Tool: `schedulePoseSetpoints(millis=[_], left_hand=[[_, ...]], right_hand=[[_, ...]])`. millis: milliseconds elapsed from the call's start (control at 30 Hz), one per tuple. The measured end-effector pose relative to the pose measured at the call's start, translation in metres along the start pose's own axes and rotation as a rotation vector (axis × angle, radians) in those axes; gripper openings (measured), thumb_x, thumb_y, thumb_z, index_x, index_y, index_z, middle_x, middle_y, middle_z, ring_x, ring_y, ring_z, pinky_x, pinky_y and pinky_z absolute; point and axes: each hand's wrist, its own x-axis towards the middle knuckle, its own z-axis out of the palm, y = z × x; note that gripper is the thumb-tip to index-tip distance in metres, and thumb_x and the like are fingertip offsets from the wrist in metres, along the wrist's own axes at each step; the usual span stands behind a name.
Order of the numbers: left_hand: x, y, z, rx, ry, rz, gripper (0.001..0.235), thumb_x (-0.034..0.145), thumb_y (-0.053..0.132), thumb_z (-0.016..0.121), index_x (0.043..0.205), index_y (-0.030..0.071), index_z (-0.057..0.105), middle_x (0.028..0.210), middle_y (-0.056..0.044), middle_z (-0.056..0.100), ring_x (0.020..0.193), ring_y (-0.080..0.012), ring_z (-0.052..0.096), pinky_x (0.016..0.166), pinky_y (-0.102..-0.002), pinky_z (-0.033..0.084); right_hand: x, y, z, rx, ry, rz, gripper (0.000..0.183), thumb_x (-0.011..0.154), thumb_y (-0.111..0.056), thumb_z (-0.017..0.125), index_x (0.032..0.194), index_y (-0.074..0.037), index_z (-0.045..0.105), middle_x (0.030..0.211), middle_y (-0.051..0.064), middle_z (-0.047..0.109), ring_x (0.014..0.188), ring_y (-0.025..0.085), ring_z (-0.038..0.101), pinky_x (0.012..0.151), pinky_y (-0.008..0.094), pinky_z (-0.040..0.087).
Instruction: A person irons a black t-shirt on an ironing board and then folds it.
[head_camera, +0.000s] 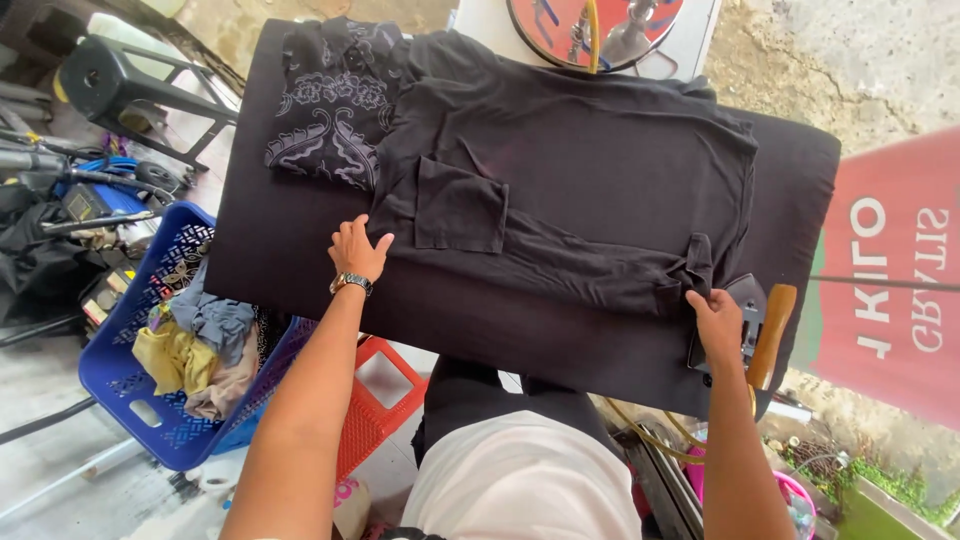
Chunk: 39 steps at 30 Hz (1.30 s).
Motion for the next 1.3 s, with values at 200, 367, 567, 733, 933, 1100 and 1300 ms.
schedulePoseSetpoints(millis=[200, 367, 567, 733, 933, 1100, 1300], left_hand=[[0.015, -0.017, -0.007, 0.04, 0.114, 0.095, 0.048, 0.098, 0.066, 0.079, 0.109, 0.02, 0.072, 0.096, -0.006, 0.078, 0.102, -0.0354, 0.074, 0.094, -0.052, 0.052], [-0.009, -0.015, -0.031, -0.107, 0.238, 0.097, 0.022, 0.103, 0.042, 0.087, 0.118, 0.029, 0.08, 0.107, -0.009, 0.084, 0.099, -0.0376, 0.081, 0.084, -0.052, 0.064], [-0.003, -0.03, -0.005, -0.548, -0.062, -0.017, 0.026, 0.1, 0.027, 0.09, 0.123, 0.02, 0.082, 0.1, -0.014, 0.078, 0.074, -0.0212, 0.08, 0.055, -0.025, 0.067], [-0.015, -0.026, -0.049, -0.645, -0.131, -0.022, 0.018, 0.109, 0.015, 0.079, 0.123, 0.005, 0.078, 0.104, -0.025, 0.077, 0.082, -0.0286, 0.081, 0.064, -0.03, 0.071], [-0.015, -0.057, -0.078, -0.545, -0.25, 0.003, 0.019, 0.109, 0.01, 0.079, 0.126, 0.0, 0.078, 0.106, -0.032, 0.076, 0.09, -0.0351, 0.08, 0.07, -0.037, 0.07], [-0.014, -0.105, -0.074, -0.353, -0.301, -0.042, 0.021, 0.107, 0.014, 0.082, 0.125, 0.004, 0.081, 0.091, -0.03, 0.078, 0.082, -0.0363, 0.079, 0.07, -0.036, 0.069], [-0.027, -0.146, -0.028, 0.17, 0.007, 0.079, 0.027, 0.094, 0.024, 0.092, 0.118, 0.027, 0.08, 0.098, 0.002, 0.073, 0.104, -0.0318, 0.078, 0.089, -0.05, 0.066]], right_hand=[[0.005, 0.016, 0.004, -0.072, 0.012, -0.067, 0.028, 0.106, -0.043, 0.085, 0.111, -0.016, 0.082, 0.079, 0.0, 0.074, 0.08, 0.019, 0.07, 0.076, 0.042, 0.054], [-0.018, 0.013, -0.009, -0.088, -0.012, -0.17, 0.03, 0.11, -0.035, 0.083, 0.121, -0.008, 0.08, 0.093, 0.015, 0.078, 0.088, 0.031, 0.075, 0.075, 0.048, 0.056], [-0.029, 0.016, -0.005, 0.191, -0.161, -0.001, 0.016, 0.113, -0.022, 0.072, 0.123, -0.009, 0.075, 0.094, 0.006, 0.075, 0.055, 0.014, 0.065, 0.046, 0.027, 0.053], [-0.029, 0.004, -0.016, 0.573, -0.238, 0.115, 0.015, 0.116, -0.019, 0.063, 0.127, -0.009, 0.063, 0.11, 0.009, 0.076, 0.069, 0.021, 0.078, 0.043, 0.023, 0.061], [-0.067, -0.027, -0.054, 0.411, -0.314, 0.092, 0.025, 0.118, -0.015, 0.058, 0.132, 0.005, 0.058, 0.107, 0.023, 0.074, 0.076, 0.033, 0.08, 0.05, 0.035, 0.066], [-0.079, -0.027, -0.041, 0.264, -0.355, 0.107, 0.03, 0.117, -0.012, 0.058, 0.133, 0.013, 0.059, 0.109, 0.036, 0.073, 0.077, 0.039, 0.08, 0.055, 0.043, 0.067], [-0.099, -0.032, -0.002, -0.044, -0.098, 0.014, 0.03, 0.104, -0.009, 0.073, 0.13, 0.002, 0.064, 0.108, 0.027, 0.076, 0.065, 0.04, 0.076, 0.044, 0.046, 0.068]])
